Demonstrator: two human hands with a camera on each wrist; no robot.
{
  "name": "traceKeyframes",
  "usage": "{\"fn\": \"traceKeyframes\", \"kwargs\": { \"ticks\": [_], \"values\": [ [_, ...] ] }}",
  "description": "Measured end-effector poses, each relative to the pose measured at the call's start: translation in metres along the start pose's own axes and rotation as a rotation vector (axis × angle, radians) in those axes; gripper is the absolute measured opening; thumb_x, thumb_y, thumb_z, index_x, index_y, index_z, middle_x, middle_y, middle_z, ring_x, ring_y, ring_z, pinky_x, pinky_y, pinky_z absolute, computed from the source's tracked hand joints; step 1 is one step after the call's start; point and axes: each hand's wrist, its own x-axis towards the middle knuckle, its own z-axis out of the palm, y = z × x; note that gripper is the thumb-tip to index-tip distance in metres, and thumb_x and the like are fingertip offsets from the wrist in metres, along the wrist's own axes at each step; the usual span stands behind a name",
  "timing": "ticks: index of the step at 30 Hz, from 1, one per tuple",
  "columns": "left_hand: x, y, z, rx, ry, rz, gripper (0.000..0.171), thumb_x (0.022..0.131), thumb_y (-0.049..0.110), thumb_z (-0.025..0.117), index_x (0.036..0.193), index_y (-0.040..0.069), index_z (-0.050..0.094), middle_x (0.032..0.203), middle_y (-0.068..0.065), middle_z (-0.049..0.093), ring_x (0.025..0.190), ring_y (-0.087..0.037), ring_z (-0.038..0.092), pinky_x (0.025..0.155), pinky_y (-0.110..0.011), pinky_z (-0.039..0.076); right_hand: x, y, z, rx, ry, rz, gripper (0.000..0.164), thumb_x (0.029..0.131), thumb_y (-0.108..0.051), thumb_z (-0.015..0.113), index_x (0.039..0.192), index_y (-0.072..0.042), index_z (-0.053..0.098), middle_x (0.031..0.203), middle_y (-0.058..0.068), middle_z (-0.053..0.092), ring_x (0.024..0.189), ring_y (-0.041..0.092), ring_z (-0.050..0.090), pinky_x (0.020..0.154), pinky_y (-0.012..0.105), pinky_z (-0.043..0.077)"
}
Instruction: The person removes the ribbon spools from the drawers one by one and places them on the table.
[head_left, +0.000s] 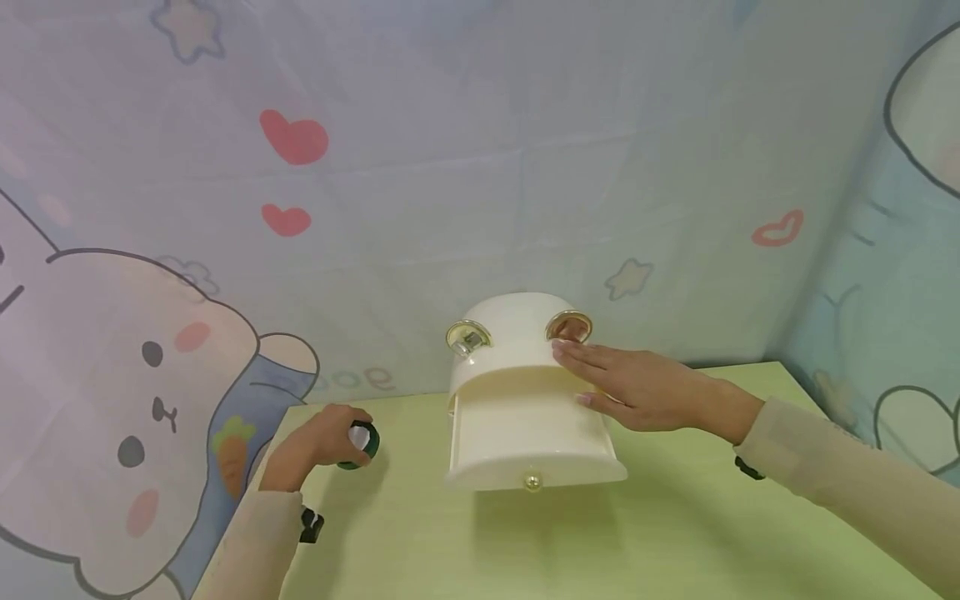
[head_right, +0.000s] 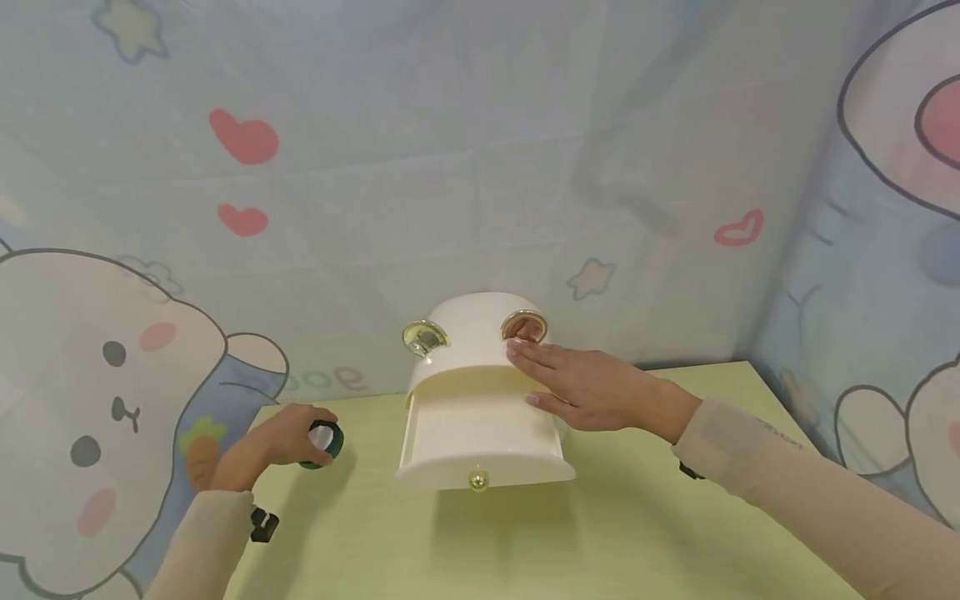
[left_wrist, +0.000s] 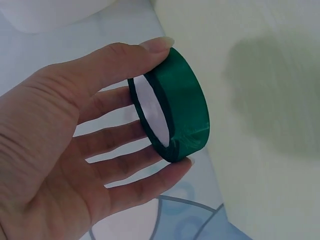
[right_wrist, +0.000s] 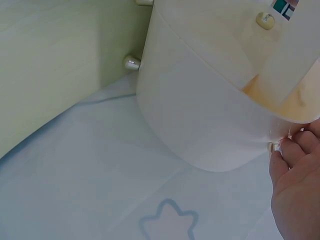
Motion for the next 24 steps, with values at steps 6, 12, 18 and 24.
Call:
{"fn": "traceKeyframes", "kwargs": {
  "ticks": [6,12,18,24],
  "values": [
    [0.001,-0.007,0.015,-0.001,-0.01,-0.033,0.068,0.08,0.021,0.089,0.138,-0.003,0.064,0.138,-0.023,0.066,0.124,-0.042,0.064,0.099,-0.055,0.056,-0.001,0.001,-0.001,-0.002,-0.002,0.011,0.065,0.111,-0.04,0.047,0.166,-0.012,0.028,0.175,0.006,0.025,0.158,0.029,0.037,0.121,0.049,0.043],
    [0.001,-0.015,0.027,-0.015,-0.009,-0.056,0.068,0.081,0.02,0.089,0.139,-0.003,0.063,0.14,-0.025,0.065,0.13,-0.047,0.06,0.103,-0.059,0.054,-0.002,0.002,0.0,-0.004,0.002,0.011,0.066,0.111,-0.041,0.047,0.167,-0.013,0.027,0.176,0.005,0.025,0.158,0.028,0.037,0.12,0.049,0.043],
    [0.0,-0.023,0.038,-0.028,0.005,-0.068,0.068,0.08,0.018,0.09,0.139,-0.004,0.063,0.14,-0.026,0.064,0.131,-0.049,0.059,0.106,-0.06,0.052,-0.003,0.002,0.001,-0.012,0.008,0.004,0.066,0.111,-0.041,0.048,0.167,-0.014,0.027,0.176,0.005,0.025,0.158,0.028,0.037,0.12,0.048,0.044],
    [0.0,-0.029,0.046,-0.034,0.013,-0.074,0.067,0.08,0.018,0.089,0.138,-0.004,0.064,0.139,-0.026,0.065,0.133,-0.05,0.057,0.108,-0.062,0.049,-0.003,0.002,0.001,-0.012,0.008,0.002,0.066,0.111,-0.04,0.048,0.167,-0.014,0.026,0.176,0.005,0.024,0.158,0.028,0.037,0.12,0.049,0.044]
  ]
}}
